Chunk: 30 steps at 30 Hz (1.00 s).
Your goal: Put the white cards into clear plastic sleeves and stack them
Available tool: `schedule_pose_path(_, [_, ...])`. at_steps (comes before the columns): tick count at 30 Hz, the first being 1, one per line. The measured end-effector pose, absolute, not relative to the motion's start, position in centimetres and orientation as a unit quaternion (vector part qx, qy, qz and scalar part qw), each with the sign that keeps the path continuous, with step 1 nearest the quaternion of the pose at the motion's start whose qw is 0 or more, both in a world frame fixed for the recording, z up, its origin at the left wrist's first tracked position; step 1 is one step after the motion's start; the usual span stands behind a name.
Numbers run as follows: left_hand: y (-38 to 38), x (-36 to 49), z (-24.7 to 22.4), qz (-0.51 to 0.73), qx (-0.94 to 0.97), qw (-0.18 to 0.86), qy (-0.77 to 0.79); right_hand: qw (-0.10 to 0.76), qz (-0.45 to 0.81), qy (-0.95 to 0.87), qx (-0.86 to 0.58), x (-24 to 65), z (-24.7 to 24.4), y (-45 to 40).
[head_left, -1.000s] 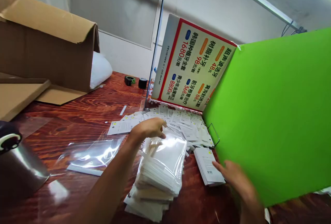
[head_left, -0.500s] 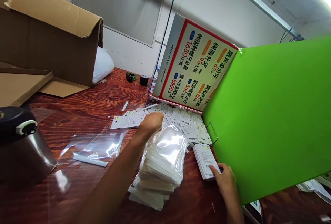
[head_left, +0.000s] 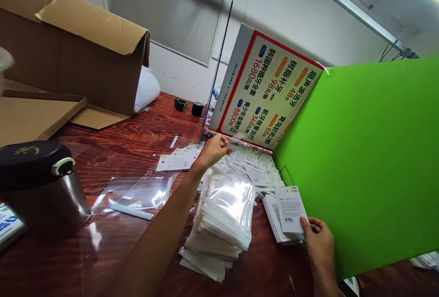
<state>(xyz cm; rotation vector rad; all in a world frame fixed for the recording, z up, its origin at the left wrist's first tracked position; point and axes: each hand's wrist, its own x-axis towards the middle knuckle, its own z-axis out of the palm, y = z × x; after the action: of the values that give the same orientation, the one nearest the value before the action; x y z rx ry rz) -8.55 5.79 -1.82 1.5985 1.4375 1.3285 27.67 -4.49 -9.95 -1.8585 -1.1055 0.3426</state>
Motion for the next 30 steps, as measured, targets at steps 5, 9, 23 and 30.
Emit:
schedule_pose_path(5, [5.9, -7.8, -0.6, 0.692, 0.446, 0.393, 0.409, 0.560, 0.152, -0.450, -0.679, 24.1, -3.9, -3.3])
schedule_pose_path(9, [5.2, -8.0, 0.7, 0.765, 0.338, 0.424, 0.347, 0.540, 0.269, -0.569, -0.559, 18.9, 2.7, -2.5])
schedule_pose_path(23, [3.2, -8.5, 3.6, 0.782, 0.215, 0.482, 0.333, 0.475, 0.264, -0.676, -0.498, 12.8, 6.4, 1.7])
schedule_pose_path(30, [4.3, -7.5, 2.6, 0.788, 0.220, 0.460, 0.346, 0.482, 0.359, -0.643, -0.475, 14.1, 5.7, 3.0])
